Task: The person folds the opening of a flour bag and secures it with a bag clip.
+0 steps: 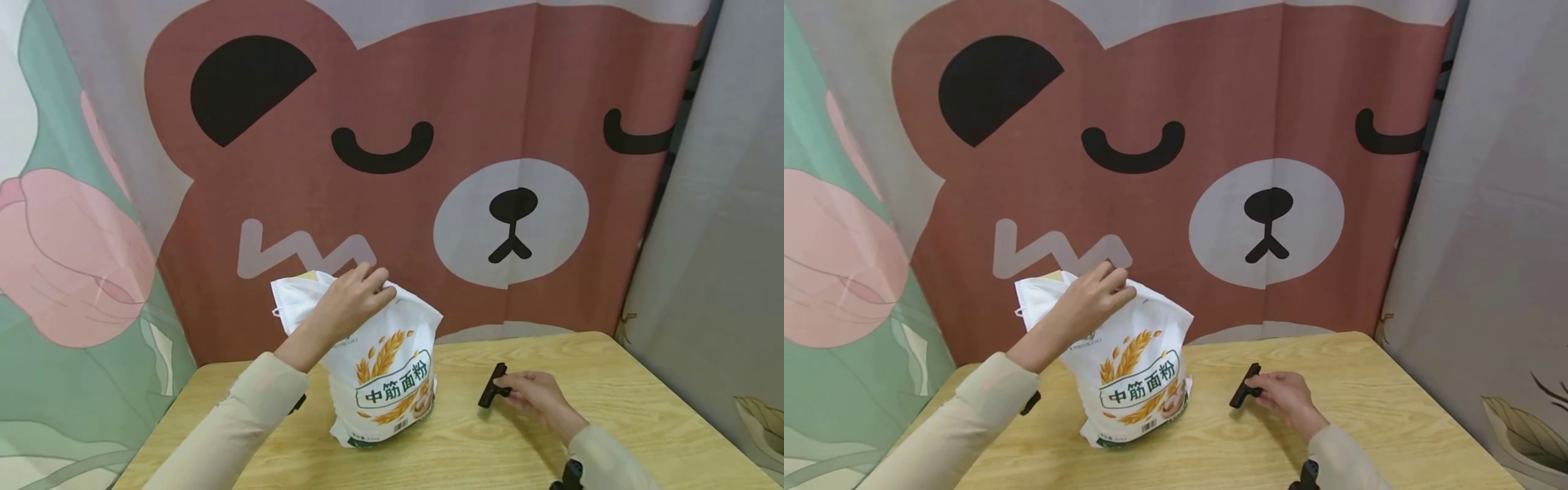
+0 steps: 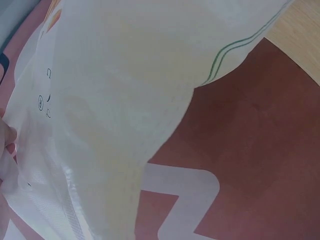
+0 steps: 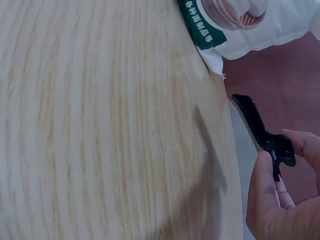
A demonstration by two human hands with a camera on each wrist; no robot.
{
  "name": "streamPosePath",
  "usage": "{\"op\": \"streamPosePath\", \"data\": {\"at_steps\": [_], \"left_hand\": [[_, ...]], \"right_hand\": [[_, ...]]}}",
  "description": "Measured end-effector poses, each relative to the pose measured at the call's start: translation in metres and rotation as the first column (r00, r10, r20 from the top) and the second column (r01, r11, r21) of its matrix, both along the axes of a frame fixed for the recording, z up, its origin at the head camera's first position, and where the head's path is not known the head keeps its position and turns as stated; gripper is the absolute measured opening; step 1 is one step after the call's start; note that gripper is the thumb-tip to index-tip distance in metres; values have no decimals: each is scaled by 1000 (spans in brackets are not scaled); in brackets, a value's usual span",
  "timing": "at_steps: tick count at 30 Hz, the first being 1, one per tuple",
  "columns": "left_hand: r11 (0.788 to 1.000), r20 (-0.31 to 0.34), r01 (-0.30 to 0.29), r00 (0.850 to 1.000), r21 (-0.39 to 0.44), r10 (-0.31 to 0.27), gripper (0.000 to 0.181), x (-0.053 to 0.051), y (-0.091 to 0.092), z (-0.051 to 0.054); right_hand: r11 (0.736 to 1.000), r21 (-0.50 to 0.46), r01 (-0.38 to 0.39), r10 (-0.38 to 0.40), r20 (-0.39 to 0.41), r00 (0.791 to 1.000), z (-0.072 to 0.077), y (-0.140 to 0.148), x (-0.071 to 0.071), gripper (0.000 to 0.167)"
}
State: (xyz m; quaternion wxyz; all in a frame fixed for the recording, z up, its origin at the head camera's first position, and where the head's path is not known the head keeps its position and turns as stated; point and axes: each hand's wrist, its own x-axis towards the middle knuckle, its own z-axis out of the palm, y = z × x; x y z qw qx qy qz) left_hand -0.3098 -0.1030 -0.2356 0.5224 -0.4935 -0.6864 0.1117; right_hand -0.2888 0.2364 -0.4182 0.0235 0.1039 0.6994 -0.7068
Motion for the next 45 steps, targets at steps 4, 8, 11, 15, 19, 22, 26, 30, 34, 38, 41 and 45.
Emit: {"op": "streamPosePath", "data": {"at_steps": [4,8,11,15,19,22,26,30,34,38,41,45], "left_hand": [[1000,-3,5,1000,3,-5,16,0,-1,0],[1000,2,6,1000,1,-6,17,-1,0,0],[1000,10,1,1000,-2,-1,16,0,0,0],[1000,15,-5,1000,-5,5,16,0,0,-1],[1000,13,-3,1000,-6,3,16,1,0,-1],[1000,6,2,1000,-6,-2,18,1,0,-1],[1000,4,6,1000,-4,-6,21,1,0,0],[1000,6,2,1000,-6,-2,20,1,-1,0],[1000,12,-2,1000,-9,2,18,1,-1,0],[1000,14,2,1000,-7,-2,19,1,-1,1],[1000,16,-1,1000,-8,1,18,1,-1,2],[1000,24,-20,1000,-13,20,14,2,-1,2]], "right_hand": [[1000,12,-2,2,-4,1000,3,0,-1,44],[1000,6,18,-18,4,1000,5,2,-1,47],[999,-15,33,-32,12,999,6,3,-1,46],[999,-38,33,-33,7,999,8,4,-2,47],[999,-23,49,-49,-11,999,10,5,-2,50],[998,1,60,-60,-20,998,11,6,-2,48],[998,5,68,-68,-21,997,13,7,-2,48],[998,-10,68,-68,-23,997,17,8,-1,50],[997,-26,77,-78,-29,997,20,8,0,48],[995,-44,90,-92,-36,995,23,7,1,42],[996,-32,84,-85,-44,995,26,6,2,44],[998,-12,69,-70,-53,996,27,5,4,47]]}}
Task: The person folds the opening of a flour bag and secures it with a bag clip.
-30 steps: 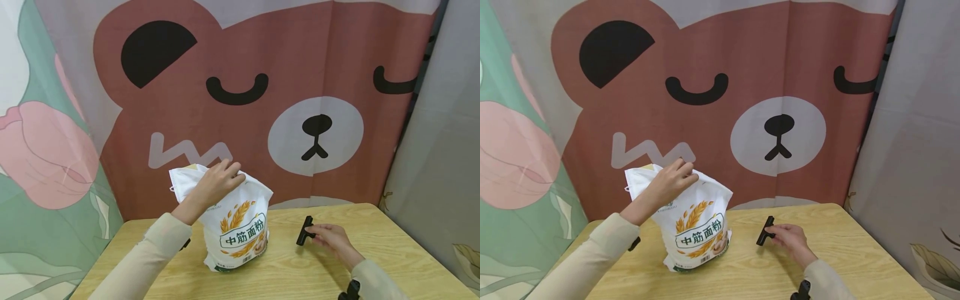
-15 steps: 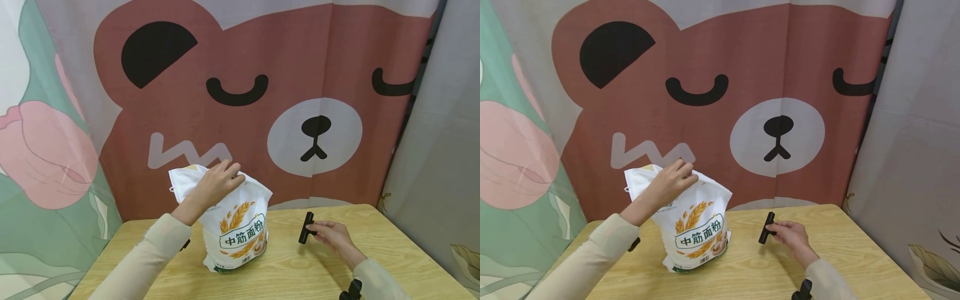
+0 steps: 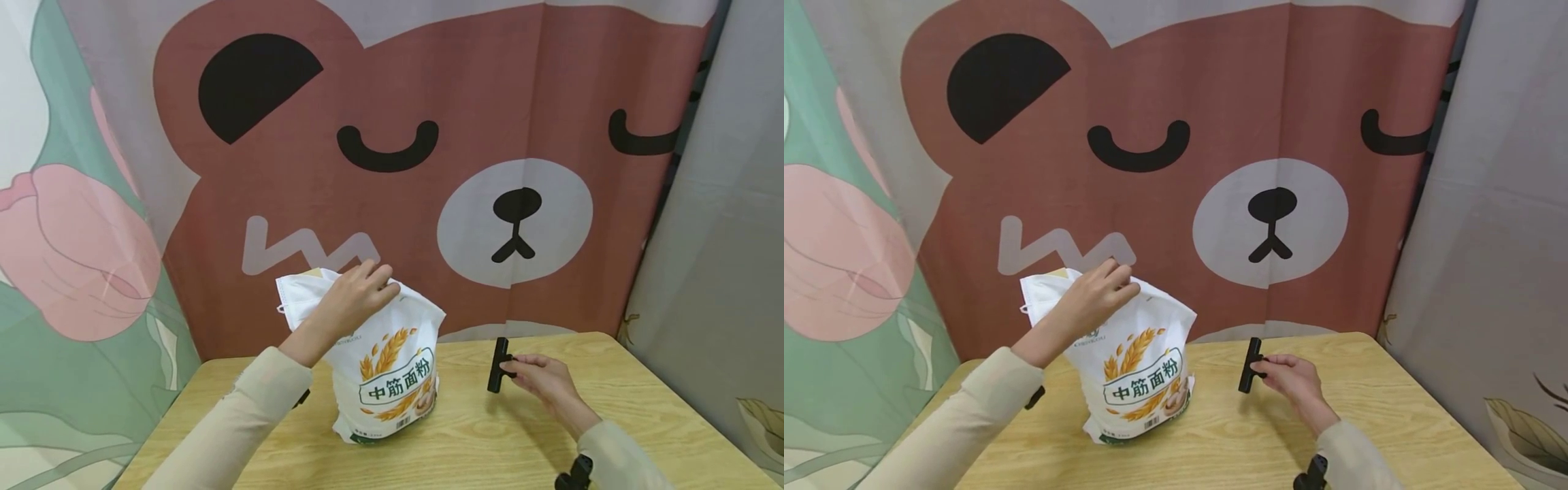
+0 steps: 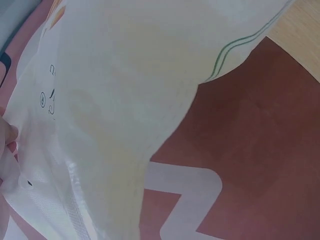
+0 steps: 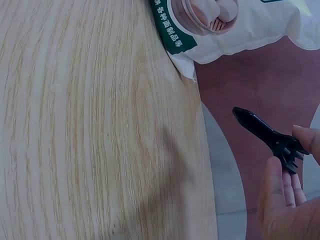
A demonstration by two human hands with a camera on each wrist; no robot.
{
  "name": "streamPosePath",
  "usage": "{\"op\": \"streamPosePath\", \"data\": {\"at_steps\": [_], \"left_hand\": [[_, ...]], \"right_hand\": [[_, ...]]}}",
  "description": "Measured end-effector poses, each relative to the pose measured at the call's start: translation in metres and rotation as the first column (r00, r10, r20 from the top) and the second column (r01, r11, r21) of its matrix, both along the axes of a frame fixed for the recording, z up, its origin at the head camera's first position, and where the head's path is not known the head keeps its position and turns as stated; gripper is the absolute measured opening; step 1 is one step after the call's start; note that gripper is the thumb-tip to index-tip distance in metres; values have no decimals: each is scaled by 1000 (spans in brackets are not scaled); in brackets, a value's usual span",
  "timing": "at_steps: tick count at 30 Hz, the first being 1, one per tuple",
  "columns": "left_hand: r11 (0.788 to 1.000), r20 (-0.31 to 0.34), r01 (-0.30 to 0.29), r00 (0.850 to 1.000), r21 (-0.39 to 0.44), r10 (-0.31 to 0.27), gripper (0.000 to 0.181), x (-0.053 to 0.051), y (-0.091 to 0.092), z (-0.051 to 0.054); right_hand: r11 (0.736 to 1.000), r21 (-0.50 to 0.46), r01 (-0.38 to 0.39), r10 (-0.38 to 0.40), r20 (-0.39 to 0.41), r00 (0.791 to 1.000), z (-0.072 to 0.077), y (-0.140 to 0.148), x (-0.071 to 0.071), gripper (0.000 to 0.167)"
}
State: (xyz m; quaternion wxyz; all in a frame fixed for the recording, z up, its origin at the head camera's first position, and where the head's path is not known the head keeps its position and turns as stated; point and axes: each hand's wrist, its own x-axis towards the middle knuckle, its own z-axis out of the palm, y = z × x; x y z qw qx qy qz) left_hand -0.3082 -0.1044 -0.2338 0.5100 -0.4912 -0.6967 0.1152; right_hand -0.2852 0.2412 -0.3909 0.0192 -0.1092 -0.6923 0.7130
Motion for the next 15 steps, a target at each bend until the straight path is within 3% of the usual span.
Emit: {"op": "streamPosePath", "data": {"at_steps": [8,15], "left_hand": [[1000,-15,-5,1000,3,5,16,2,0,0],[1000,-13,-10,1000,-2,9,13,3,0,3]], "right_hand": [[1000,2,-2,2,-3,1000,3,-3,3,40],[1000,6,-16,16,-15,1000,11,-4,4,49]]}}
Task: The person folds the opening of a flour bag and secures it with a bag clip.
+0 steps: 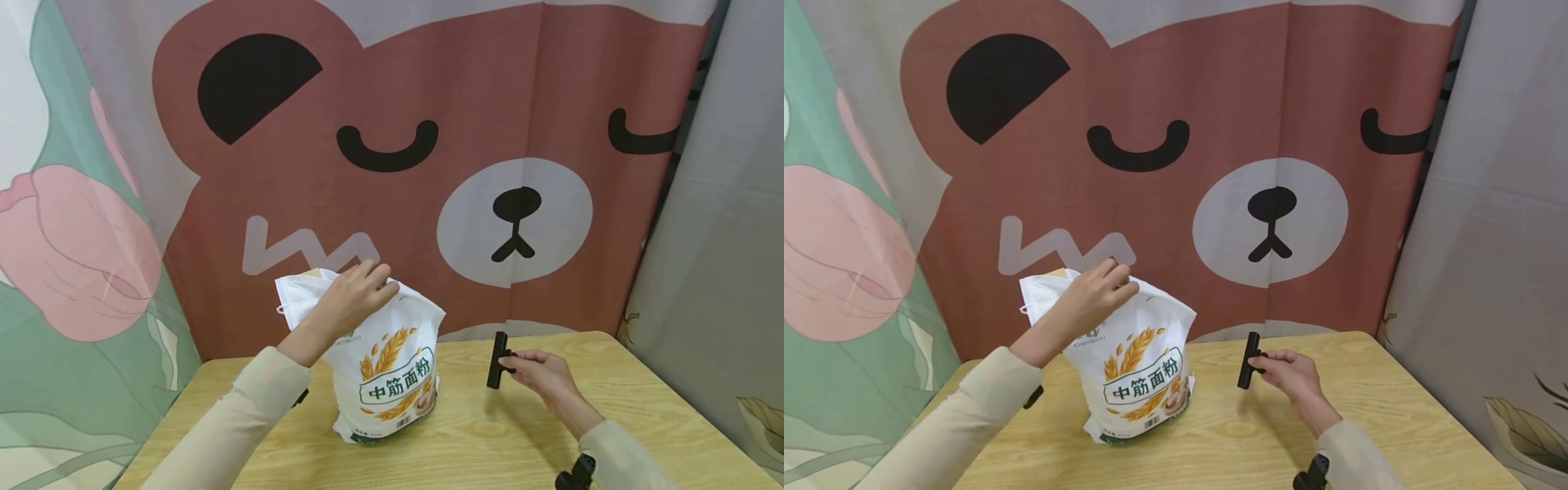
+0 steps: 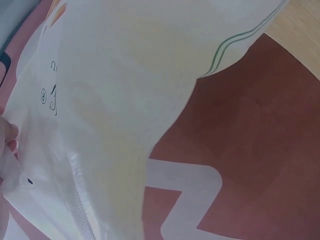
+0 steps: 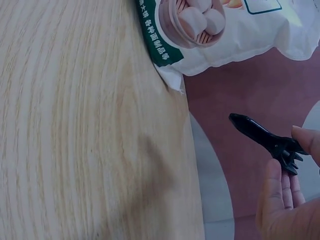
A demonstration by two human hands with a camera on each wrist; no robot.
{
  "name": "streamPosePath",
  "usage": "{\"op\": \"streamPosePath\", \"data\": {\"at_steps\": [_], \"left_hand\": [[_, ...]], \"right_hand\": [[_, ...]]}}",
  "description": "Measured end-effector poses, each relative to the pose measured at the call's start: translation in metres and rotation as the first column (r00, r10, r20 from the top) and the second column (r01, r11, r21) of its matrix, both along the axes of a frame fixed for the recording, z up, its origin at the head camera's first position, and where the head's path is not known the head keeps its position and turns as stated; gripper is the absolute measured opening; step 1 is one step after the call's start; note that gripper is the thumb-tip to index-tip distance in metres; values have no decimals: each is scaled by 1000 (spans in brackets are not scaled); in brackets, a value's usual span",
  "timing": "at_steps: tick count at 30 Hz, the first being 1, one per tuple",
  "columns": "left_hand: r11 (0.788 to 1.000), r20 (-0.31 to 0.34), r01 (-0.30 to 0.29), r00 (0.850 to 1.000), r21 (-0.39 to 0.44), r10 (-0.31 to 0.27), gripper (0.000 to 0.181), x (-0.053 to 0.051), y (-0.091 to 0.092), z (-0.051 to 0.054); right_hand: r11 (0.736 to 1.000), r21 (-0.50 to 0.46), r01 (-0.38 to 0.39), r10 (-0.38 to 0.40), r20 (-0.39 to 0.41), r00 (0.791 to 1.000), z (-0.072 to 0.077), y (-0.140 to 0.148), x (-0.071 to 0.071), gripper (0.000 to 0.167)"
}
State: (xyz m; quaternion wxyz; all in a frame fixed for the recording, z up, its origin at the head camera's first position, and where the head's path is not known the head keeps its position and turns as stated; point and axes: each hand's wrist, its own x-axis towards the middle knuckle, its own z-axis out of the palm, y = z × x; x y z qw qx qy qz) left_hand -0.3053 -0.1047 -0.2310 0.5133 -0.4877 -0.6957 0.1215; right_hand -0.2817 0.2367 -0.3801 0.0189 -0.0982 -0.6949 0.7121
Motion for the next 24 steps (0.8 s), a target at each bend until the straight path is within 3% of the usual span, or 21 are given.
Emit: {"op": "streamPosePath", "data": {"at_steps": [24], "left_hand": [[1000,-17,12,1000,14,-12,12,-2,0,1]], "right_hand": [[997,-75,-13,8,-59,998,22,-5,4,44]]}}
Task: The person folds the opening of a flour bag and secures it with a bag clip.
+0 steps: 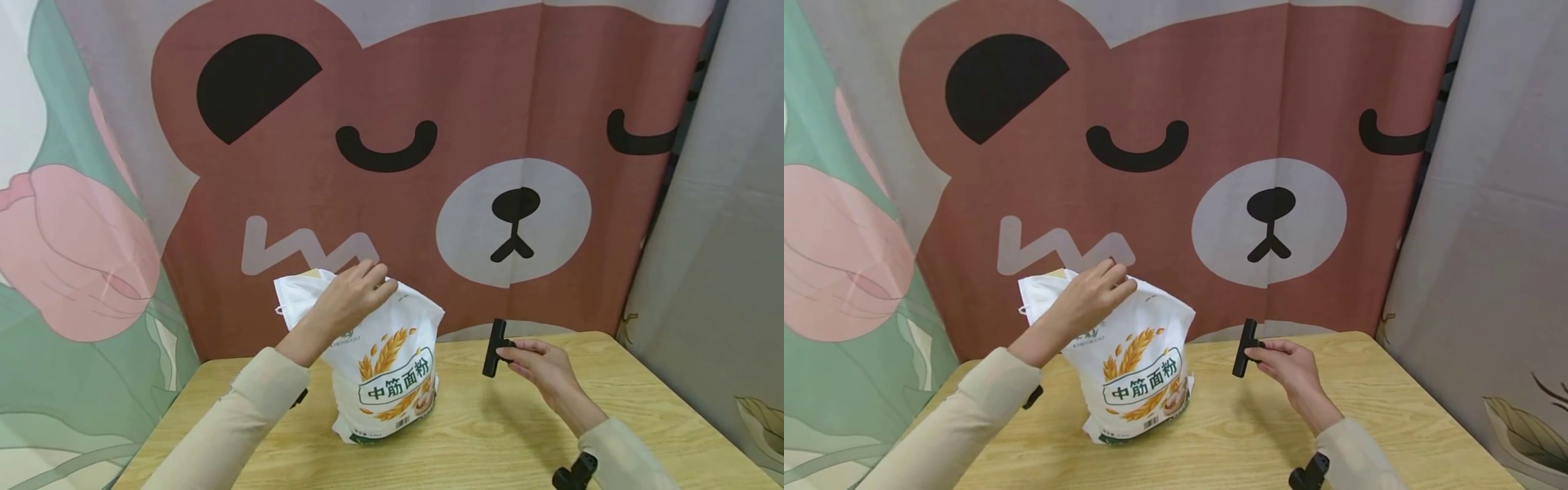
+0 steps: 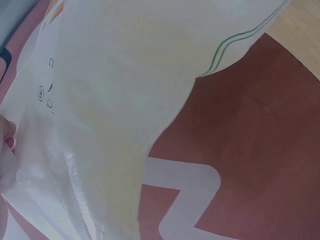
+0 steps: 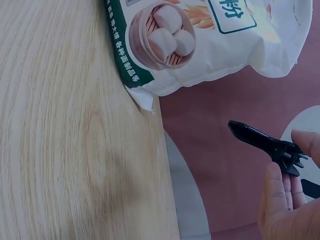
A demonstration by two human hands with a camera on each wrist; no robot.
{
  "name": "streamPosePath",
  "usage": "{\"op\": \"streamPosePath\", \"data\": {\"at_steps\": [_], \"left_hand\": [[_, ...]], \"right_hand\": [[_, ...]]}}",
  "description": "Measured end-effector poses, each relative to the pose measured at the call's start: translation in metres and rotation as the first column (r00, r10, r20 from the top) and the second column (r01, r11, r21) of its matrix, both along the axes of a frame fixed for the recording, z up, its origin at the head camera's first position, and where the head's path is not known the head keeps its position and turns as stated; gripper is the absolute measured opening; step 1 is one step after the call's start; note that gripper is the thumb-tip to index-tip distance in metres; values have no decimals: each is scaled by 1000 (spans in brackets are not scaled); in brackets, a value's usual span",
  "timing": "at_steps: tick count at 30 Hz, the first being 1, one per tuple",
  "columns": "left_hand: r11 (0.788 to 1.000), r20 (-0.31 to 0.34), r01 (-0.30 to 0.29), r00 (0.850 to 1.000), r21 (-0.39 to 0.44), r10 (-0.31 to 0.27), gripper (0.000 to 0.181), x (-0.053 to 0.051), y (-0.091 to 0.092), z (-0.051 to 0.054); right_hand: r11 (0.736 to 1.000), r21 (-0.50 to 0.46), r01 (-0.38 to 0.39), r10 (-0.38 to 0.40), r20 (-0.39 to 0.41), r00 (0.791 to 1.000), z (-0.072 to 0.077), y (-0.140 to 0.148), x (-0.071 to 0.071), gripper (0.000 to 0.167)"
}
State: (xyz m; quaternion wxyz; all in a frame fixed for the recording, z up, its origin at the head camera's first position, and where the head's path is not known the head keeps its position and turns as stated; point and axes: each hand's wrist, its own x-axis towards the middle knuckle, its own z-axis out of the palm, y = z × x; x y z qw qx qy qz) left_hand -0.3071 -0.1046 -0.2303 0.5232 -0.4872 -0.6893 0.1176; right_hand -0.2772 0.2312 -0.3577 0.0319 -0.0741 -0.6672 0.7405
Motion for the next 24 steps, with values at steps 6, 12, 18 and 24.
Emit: {"op": "streamPosePath", "data": {"at_steps": [6,12,18,24], "left_hand": [[1000,-9,4,1000,7,-4,14,0,1,1],[1000,-5,-8,1000,6,8,14,1,0,2],[1000,-12,-1,1000,9,1,14,1,-1,3],[1000,-6,10,1000,11,-10,12,0,0,2]], "right_hand": [[1000,11,-5,5,-6,1000,2,-4,1,49],[999,41,0,1,-20,1000,5,-6,3,51],[998,63,7,-4,-52,999,7,-7,4,50],[996,83,15,-10,-63,998,10,-7,5,54]]}}
